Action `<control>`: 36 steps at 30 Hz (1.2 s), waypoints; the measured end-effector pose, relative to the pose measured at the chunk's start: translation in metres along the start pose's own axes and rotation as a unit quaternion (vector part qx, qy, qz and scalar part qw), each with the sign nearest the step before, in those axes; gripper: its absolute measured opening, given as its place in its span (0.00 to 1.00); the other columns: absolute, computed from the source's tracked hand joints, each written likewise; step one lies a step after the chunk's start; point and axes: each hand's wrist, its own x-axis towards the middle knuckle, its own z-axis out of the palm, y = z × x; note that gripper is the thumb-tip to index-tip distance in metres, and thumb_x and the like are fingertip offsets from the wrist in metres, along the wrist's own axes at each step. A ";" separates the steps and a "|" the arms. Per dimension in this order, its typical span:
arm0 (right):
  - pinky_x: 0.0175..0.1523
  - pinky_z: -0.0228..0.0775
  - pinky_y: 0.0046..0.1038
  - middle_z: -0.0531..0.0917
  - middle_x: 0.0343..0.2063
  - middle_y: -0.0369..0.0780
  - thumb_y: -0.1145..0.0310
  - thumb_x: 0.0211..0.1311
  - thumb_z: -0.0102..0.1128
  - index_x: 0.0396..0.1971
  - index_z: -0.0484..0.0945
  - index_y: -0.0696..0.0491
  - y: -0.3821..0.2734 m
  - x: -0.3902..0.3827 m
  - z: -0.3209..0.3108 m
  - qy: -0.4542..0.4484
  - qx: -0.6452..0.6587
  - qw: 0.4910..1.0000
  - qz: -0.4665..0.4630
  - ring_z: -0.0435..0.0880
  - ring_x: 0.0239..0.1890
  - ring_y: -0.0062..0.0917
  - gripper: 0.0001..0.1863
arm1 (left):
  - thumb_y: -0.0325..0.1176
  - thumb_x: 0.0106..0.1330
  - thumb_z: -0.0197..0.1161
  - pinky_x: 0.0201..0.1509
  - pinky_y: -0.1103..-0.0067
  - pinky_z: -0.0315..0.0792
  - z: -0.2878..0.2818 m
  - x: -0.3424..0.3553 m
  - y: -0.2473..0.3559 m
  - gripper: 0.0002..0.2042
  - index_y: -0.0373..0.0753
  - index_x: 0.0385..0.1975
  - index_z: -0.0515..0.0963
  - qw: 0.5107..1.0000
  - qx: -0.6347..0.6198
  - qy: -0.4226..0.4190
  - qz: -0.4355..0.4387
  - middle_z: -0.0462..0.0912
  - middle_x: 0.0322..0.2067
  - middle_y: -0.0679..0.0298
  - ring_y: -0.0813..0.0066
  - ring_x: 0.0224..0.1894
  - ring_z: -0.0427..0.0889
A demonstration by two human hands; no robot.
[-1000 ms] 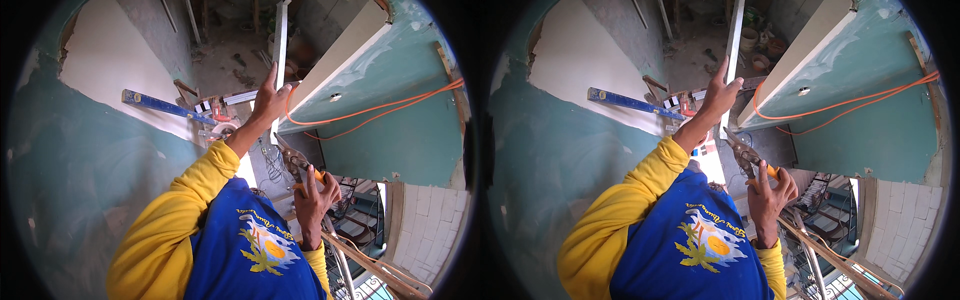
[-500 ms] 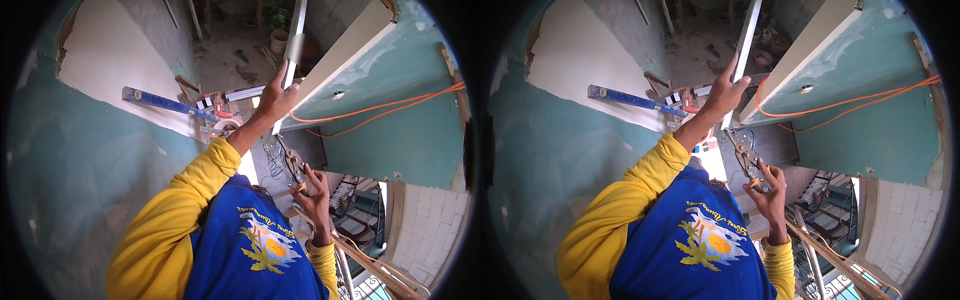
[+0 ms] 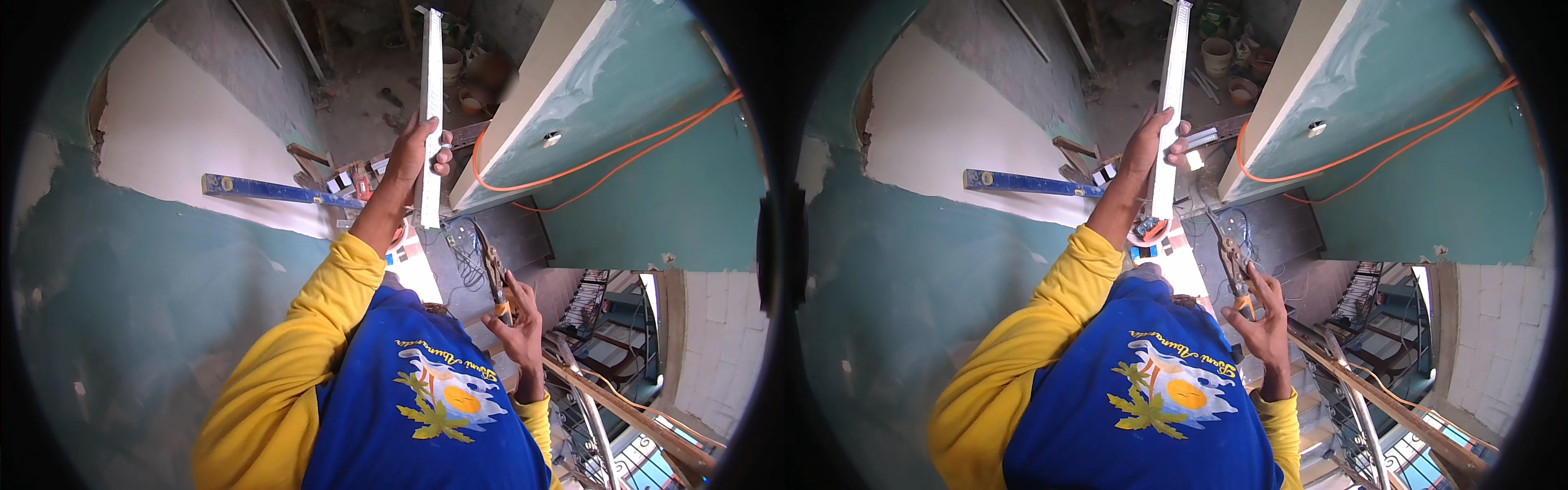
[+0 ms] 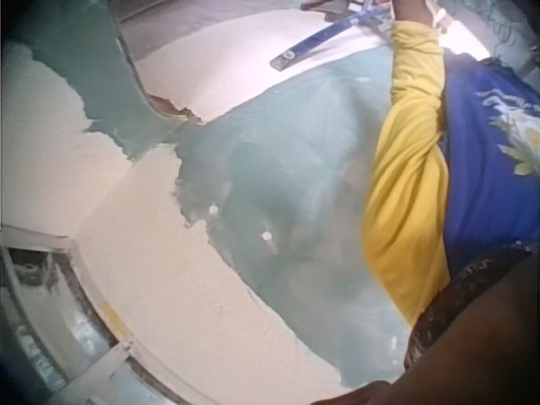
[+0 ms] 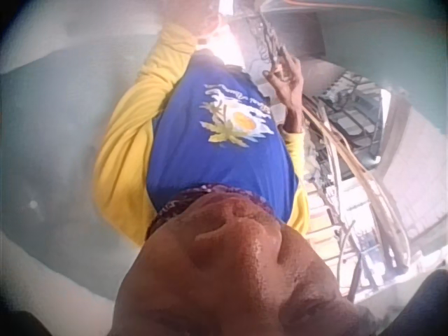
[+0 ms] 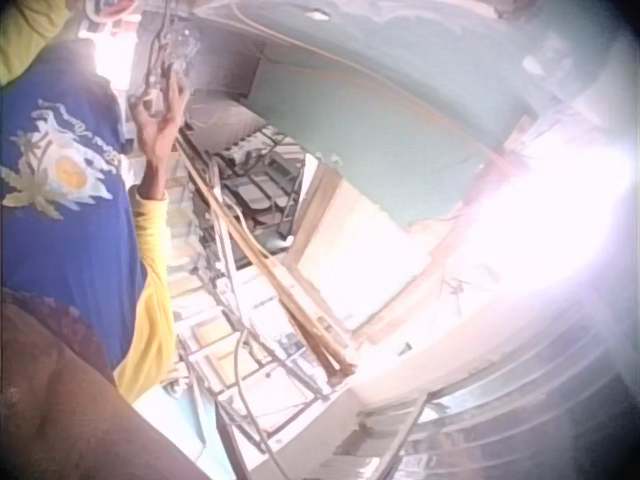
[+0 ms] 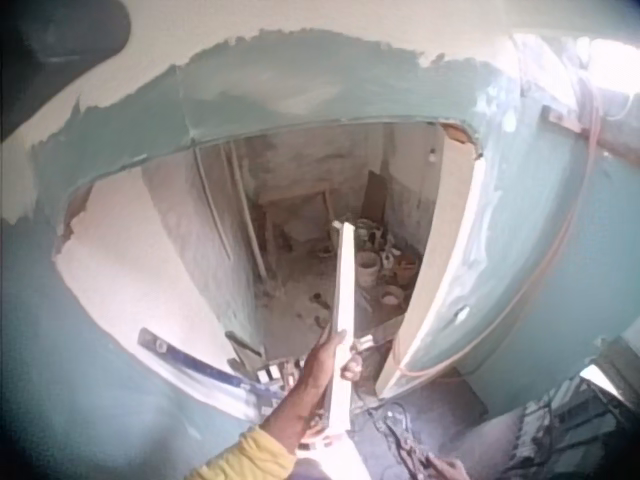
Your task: The person uses tin snips to cut a long metal profile into shorter segments. They repeatedly measure the profile against the ceiling, cut it, and test the fit before cutting additional pieces.
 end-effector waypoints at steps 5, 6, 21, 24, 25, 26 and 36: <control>0.72 0.68 0.39 0.78 0.57 0.46 0.67 0.50 0.79 0.74 0.73 0.52 0.003 -0.012 0.011 -0.009 -0.010 1.000 -0.012 0.78 0.63 0.36 0.46 | 0.41 0.79 0.59 0.23 0.87 0.68 0.004 -0.001 -0.004 0.16 0.44 0.58 0.66 0.999 -0.036 0.004 -0.015 0.75 0.40 0.63 0.83 0.28 0.72; 0.72 0.68 0.39 0.78 0.57 0.46 0.67 0.50 0.79 0.74 0.73 0.52 0.003 -0.013 0.012 -0.015 -0.010 1.000 -0.017 0.78 0.62 0.36 0.46 | 0.43 0.79 0.59 0.22 0.87 0.68 0.006 0.001 -0.005 0.15 0.44 0.57 0.67 0.999 -0.042 0.003 -0.022 0.75 0.38 0.65 0.85 0.26 0.71; 0.71 0.67 0.37 0.78 0.61 0.51 0.70 0.58 0.75 0.73 0.70 0.62 -0.020 -0.015 0.024 -0.067 -0.024 0.996 -0.052 0.79 0.65 0.39 0.42 | 0.53 0.79 0.56 0.17 0.86 0.65 0.009 0.009 -0.003 0.15 0.48 0.46 0.69 0.983 -0.086 -0.104 -0.122 0.67 0.25 0.75 0.89 0.18 0.64; 0.71 0.66 0.37 0.78 0.61 0.51 0.69 0.57 0.75 0.73 0.69 0.62 -0.022 -0.015 0.026 -0.066 -0.020 0.996 -0.050 0.80 0.65 0.39 0.43 | 0.42 0.80 0.57 0.20 0.88 0.63 0.003 0.010 -0.003 0.16 0.44 0.58 0.64 0.972 -0.176 -0.102 -0.122 0.74 0.37 0.66 0.86 0.24 0.67; 0.71 0.66 0.37 0.78 0.61 0.51 0.69 0.57 0.75 0.74 0.69 0.62 -0.022 -0.015 0.027 -0.067 -0.017 0.996 -0.048 0.80 0.65 0.39 0.43 | 0.42 0.80 0.57 0.20 0.88 0.63 0.002 0.011 -0.003 0.16 0.44 0.58 0.64 0.970 -0.183 -0.104 -0.121 0.74 0.37 0.66 0.86 0.24 0.67; 0.71 0.67 0.37 0.78 0.61 0.51 0.69 0.57 0.75 0.74 0.69 0.61 -0.022 -0.015 0.028 -0.066 -0.020 0.996 -0.051 0.80 0.65 0.39 0.43 | 0.43 0.81 0.58 0.20 0.88 0.63 0.001 0.012 -0.003 0.16 0.44 0.57 0.64 0.969 -0.190 -0.106 -0.117 0.74 0.37 0.66 0.86 0.24 0.67; 0.73 0.64 0.37 0.77 0.63 0.49 0.68 0.59 0.74 0.75 0.68 0.61 -0.018 -0.019 0.031 -0.043 0.012 0.999 -0.014 0.77 0.67 0.36 0.43 | 0.47 0.82 0.57 0.21 0.87 0.66 -0.004 0.013 -0.005 0.15 0.46 0.56 0.64 0.961 -0.232 -0.107 -0.107 0.75 0.37 0.65 0.85 0.25 0.70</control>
